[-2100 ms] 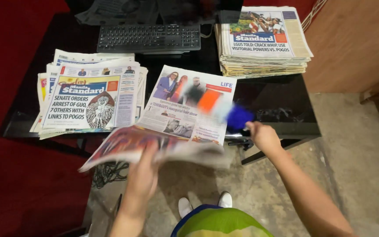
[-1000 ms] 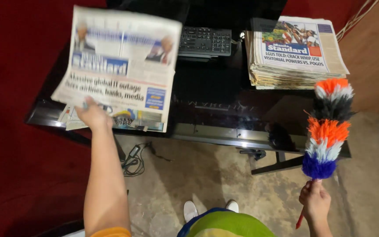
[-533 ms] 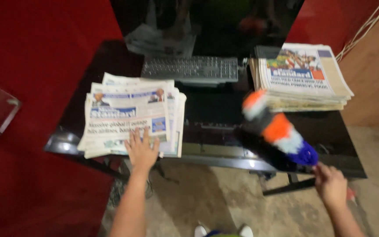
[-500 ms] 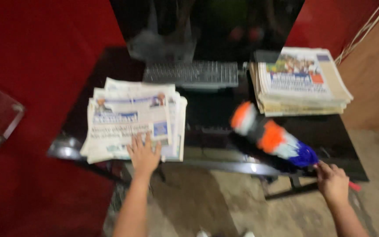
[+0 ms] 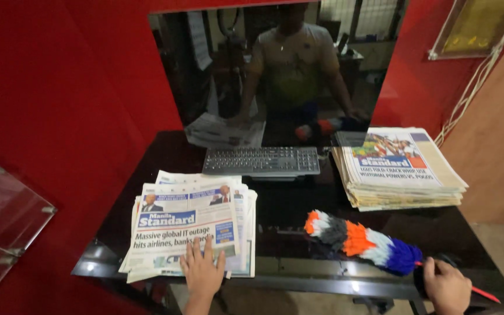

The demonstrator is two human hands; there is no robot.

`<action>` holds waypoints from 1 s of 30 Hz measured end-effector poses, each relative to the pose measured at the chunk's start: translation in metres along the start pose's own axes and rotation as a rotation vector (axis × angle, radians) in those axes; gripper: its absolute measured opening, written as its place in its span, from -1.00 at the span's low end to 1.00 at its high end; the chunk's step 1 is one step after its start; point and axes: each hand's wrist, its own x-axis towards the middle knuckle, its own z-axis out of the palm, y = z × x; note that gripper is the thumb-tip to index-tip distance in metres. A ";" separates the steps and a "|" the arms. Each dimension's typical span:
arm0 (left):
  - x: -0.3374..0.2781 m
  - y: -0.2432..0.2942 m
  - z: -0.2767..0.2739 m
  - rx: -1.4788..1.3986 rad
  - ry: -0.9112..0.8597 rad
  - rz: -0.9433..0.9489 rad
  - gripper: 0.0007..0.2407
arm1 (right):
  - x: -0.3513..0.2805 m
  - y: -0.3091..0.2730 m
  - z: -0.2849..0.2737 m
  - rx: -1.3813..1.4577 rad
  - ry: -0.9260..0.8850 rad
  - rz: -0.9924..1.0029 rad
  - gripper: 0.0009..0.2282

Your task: Dusting and flipping through the pages of multiple stacks of newspapers using a duster.

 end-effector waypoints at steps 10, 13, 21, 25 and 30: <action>0.005 -0.004 0.012 0.021 0.054 0.007 -0.39 | 0.005 0.002 0.005 0.101 -0.252 0.119 -0.67; 0.002 -0.008 0.020 0.000 0.137 0.009 -0.40 | 0.004 -0.002 -0.013 0.136 -0.042 -0.001 -0.72; 0.028 0.164 -0.083 -0.364 0.457 0.640 -0.67 | 0.016 -0.005 -0.024 0.203 -0.182 -0.030 -0.74; 0.047 0.301 -0.091 -0.348 0.563 0.889 -0.74 | 0.015 -0.005 -0.023 0.204 -0.215 -0.060 -0.77; 0.054 0.449 -0.042 -0.381 0.377 1.049 -0.88 | 0.016 -0.004 -0.019 0.256 -0.194 -0.089 -0.81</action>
